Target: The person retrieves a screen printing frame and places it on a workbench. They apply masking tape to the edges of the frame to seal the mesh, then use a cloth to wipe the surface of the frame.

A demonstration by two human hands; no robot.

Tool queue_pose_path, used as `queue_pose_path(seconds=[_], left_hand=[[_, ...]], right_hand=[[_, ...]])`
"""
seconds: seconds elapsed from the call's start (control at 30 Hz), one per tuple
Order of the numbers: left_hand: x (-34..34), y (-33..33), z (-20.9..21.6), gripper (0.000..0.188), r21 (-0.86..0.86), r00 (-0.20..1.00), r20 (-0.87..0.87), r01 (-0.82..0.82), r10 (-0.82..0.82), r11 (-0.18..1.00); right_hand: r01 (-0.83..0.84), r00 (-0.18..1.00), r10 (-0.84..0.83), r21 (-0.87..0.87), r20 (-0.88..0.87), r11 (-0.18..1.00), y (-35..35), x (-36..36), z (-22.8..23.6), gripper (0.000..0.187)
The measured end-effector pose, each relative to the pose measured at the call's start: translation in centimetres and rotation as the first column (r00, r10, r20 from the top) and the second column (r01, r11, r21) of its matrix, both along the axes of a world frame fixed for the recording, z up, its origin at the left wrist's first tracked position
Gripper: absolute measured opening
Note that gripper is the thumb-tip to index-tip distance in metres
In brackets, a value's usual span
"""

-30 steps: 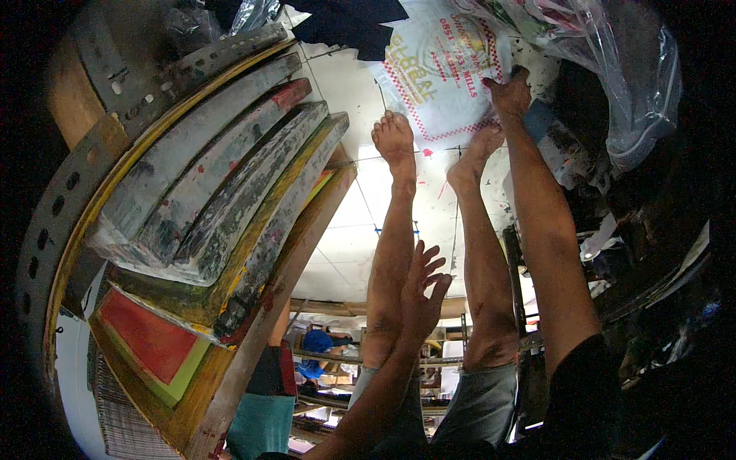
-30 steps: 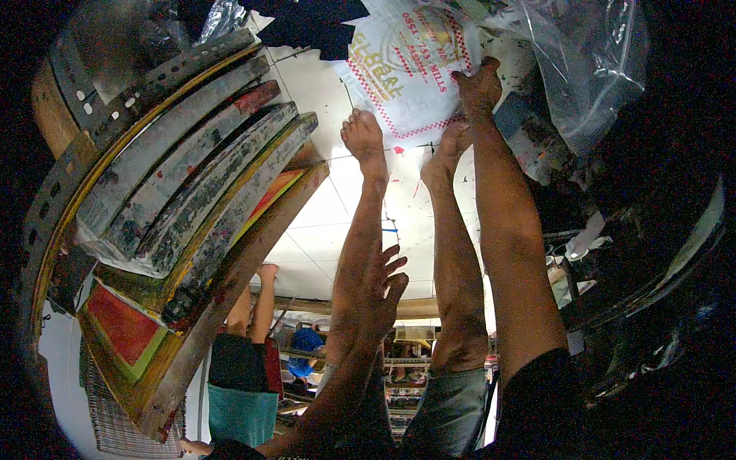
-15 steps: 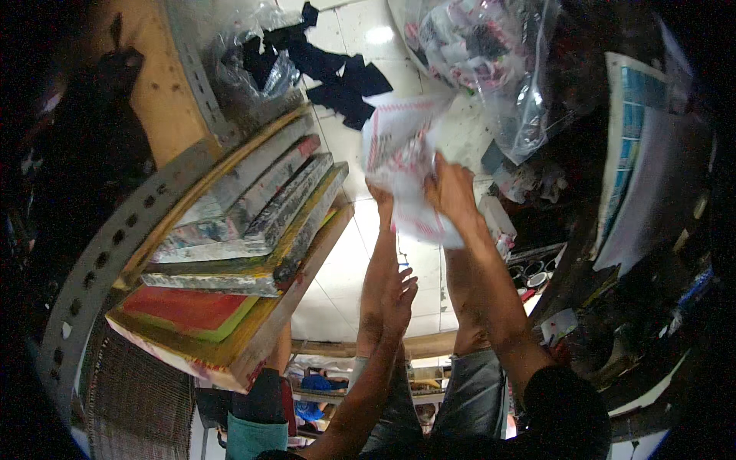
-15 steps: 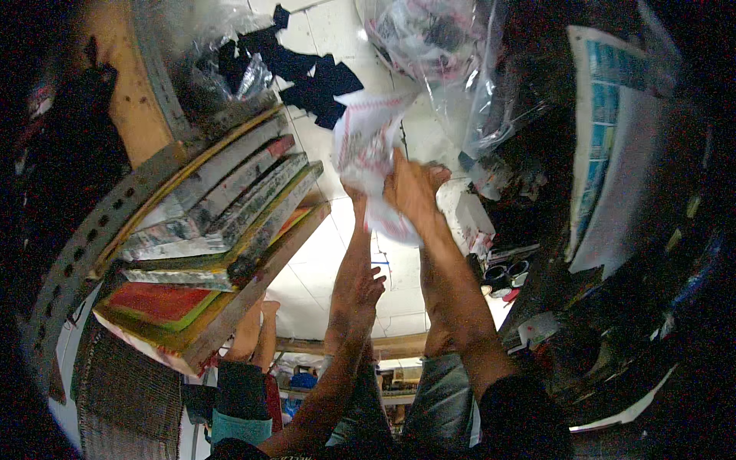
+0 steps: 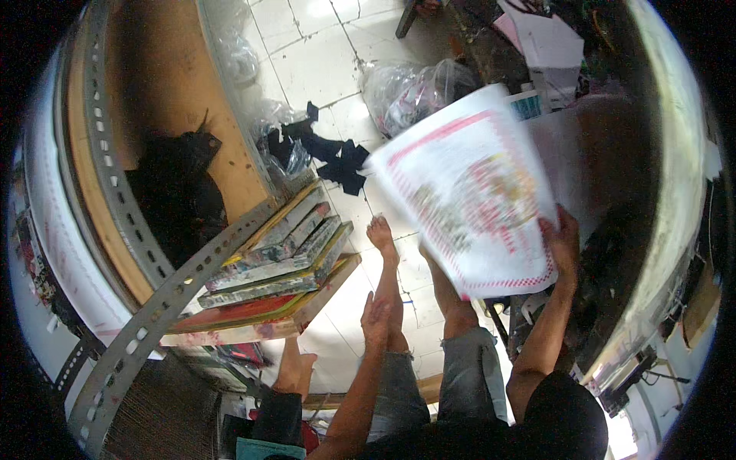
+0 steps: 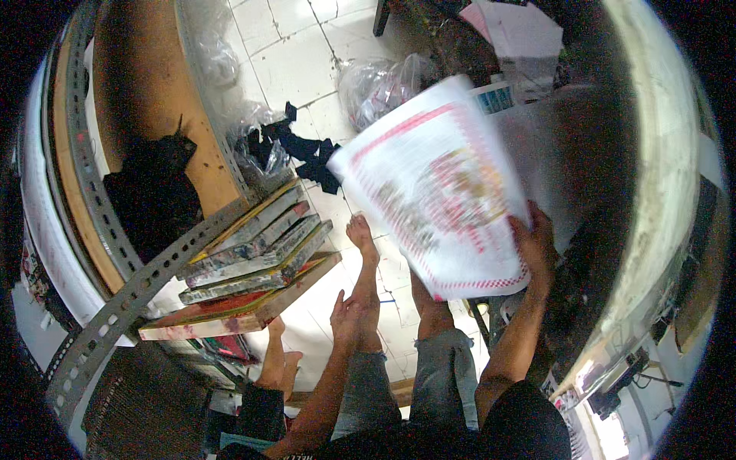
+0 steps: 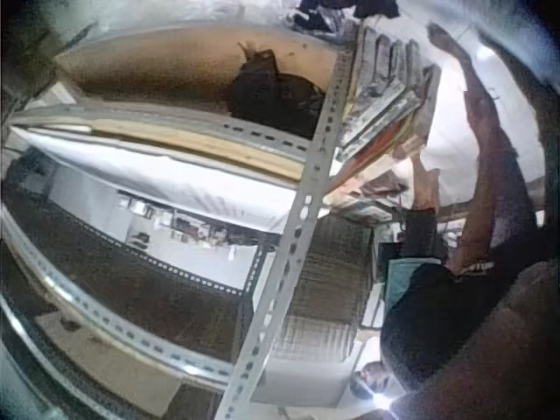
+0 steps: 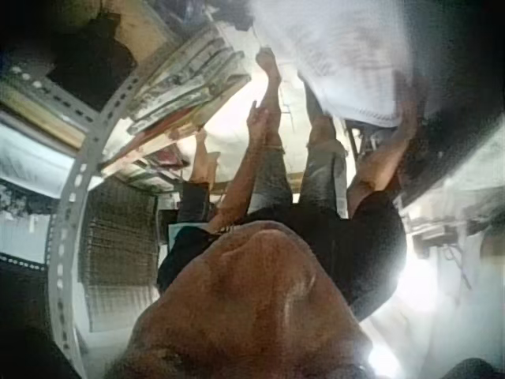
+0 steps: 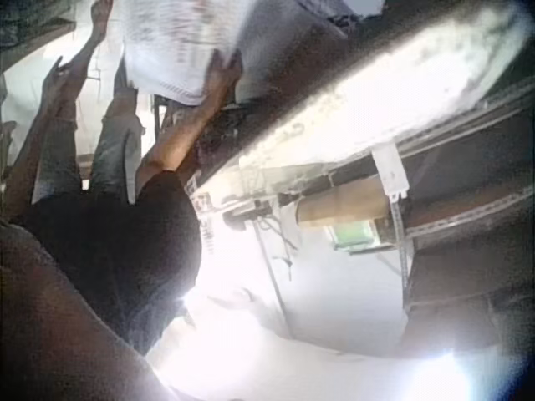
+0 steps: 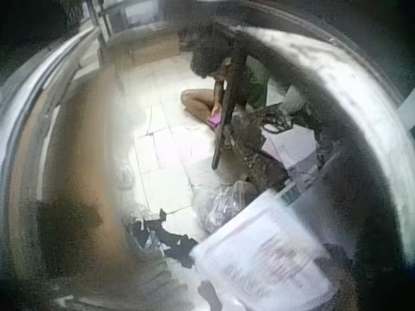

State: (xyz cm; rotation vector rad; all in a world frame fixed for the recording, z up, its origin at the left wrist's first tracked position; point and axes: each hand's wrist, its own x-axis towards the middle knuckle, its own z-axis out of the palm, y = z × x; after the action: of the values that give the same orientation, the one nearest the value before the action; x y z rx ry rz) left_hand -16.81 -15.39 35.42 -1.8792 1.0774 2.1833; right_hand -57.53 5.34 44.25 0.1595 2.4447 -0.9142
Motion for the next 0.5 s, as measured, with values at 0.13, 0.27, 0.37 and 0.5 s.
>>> queue_pose_path(seconds=[0.13, 0.27, 0.37, 0.5], left_hand=[[0.7, -2.1, 1.8, 0.073, -0.036, 0.999, -0.018, 0.035, -0.035, 0.999], [1.2, -4.0, 3.3, 0.071, -0.037, 0.985, 0.077, 0.159, -0.156, 0.987], [1.7, -5.3, 5.5, 0.071, -0.030, 0.976, 0.124, 0.186, -0.181, 0.982], [0.7, -6.3, 6.5, 0.073, 0.009, 0.958, 0.095, 0.272, -0.271, 0.962]], right_hand=[[0.335, 0.933, -0.359, -0.326, -0.017, 0.884, 3.7, -3.1, -0.7, 0.034], [0.377, 0.896, -0.428, -0.314, -0.114, 0.872, 5.2, -4.6, -2.3, 0.037], [0.394, 0.878, -0.447, -0.274, -0.170, 0.877, 5.5, -5.0, -4.0, 0.039], [0.463, 0.825, -0.482, -0.137, -0.296, 0.876, 6.7, -3.0, -4.7, 0.042]])
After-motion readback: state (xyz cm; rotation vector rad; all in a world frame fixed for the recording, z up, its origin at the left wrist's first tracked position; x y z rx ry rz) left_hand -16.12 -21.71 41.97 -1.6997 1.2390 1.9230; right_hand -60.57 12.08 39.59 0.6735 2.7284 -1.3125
